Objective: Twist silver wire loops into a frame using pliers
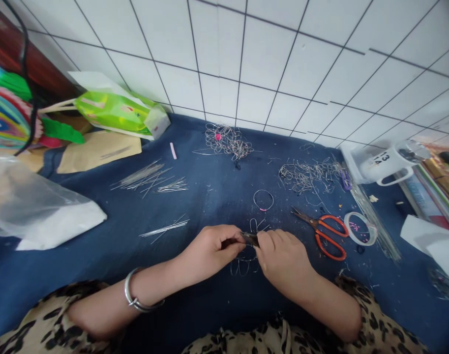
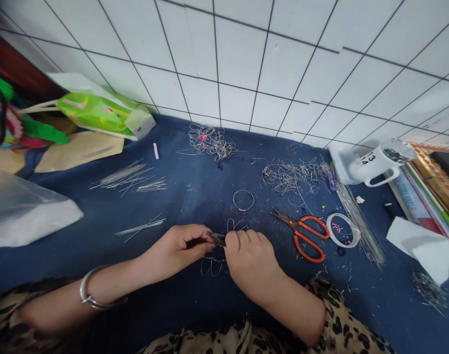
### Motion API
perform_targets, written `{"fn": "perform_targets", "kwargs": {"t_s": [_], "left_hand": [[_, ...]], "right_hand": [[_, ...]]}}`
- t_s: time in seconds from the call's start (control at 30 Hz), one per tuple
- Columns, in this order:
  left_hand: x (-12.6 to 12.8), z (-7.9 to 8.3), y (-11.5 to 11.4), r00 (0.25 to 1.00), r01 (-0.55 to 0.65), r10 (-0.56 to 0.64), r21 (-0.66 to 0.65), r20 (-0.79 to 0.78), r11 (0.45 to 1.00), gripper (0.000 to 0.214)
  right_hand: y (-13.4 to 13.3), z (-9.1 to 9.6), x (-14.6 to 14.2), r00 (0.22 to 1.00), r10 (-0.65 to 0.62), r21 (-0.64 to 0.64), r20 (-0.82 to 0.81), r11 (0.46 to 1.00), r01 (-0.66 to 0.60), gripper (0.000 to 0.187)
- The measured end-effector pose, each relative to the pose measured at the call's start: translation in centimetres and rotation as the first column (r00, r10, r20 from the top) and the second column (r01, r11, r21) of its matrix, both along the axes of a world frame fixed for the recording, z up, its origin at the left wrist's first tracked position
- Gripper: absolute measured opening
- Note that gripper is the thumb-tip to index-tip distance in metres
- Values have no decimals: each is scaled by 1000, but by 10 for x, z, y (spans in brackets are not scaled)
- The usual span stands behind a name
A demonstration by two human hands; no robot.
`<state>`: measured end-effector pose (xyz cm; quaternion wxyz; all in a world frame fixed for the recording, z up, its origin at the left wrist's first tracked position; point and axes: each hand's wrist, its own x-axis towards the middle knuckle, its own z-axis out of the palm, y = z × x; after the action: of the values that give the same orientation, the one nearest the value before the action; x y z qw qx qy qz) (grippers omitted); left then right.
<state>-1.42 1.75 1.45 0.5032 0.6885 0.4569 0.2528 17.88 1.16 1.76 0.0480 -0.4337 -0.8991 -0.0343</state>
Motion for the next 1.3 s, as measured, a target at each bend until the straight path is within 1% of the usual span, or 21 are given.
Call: {"fn": "perform_targets", "kwargs": {"t_s": [0.17, 0.3, 0.4, 0.5, 0.63, 0.73, 0.87, 1.03, 1.17, 1.3], "left_hand": [[-1, 1, 1, 1000, -2, 3, -50, 17, 999, 15], [-1, 3, 2, 999, -7, 13, -112, 45, 994, 13], [-1, 4, 2, 996, 3, 11, -168, 84, 986, 11], [-2, 3, 2, 992, 15, 16, -239, 128, 971, 10], [-3, 0, 2, 980, 52, 10, -309, 196, 950, 17], [-3, -4, 1, 977, 52, 19, -328, 211, 943, 21], [-3, -6, 2, 974, 42, 41, -358, 221, 933, 20], [-3, -3, 3, 974, 41, 39, -346, 222, 937, 14], [-2, -1, 3, 974, 47, 34, -344, 226, 938, 11], [-2, 3, 4, 982, 28, 40, -347, 186, 937, 12]], "right_hand": [[5, 2, 3, 998, 61, -29, 20, 998, -61, 13], [8, 2, 6, 996, 88, -95, -32, 991, -91, 14], [10, -1, 9, 993, 65, -147, -100, 986, -79, 14], [11, -4, 10, 991, 7, -200, -133, 979, -34, 15], [11, -7, 7, 988, -50, -257, -145, 966, 11, 15], [10, -8, 5, 983, -76, -279, -167, 960, 27, 16], [10, -8, 5, 980, -83, -287, -180, 958, 29, 18], [11, -8, 5, 984, -68, -298, -167, 954, 15, 17], [10, -8, 6, 980, -58, -293, -189, 956, 0, 18], [12, -7, 9, 980, -45, -292, -192, 956, -13, 19]]}}
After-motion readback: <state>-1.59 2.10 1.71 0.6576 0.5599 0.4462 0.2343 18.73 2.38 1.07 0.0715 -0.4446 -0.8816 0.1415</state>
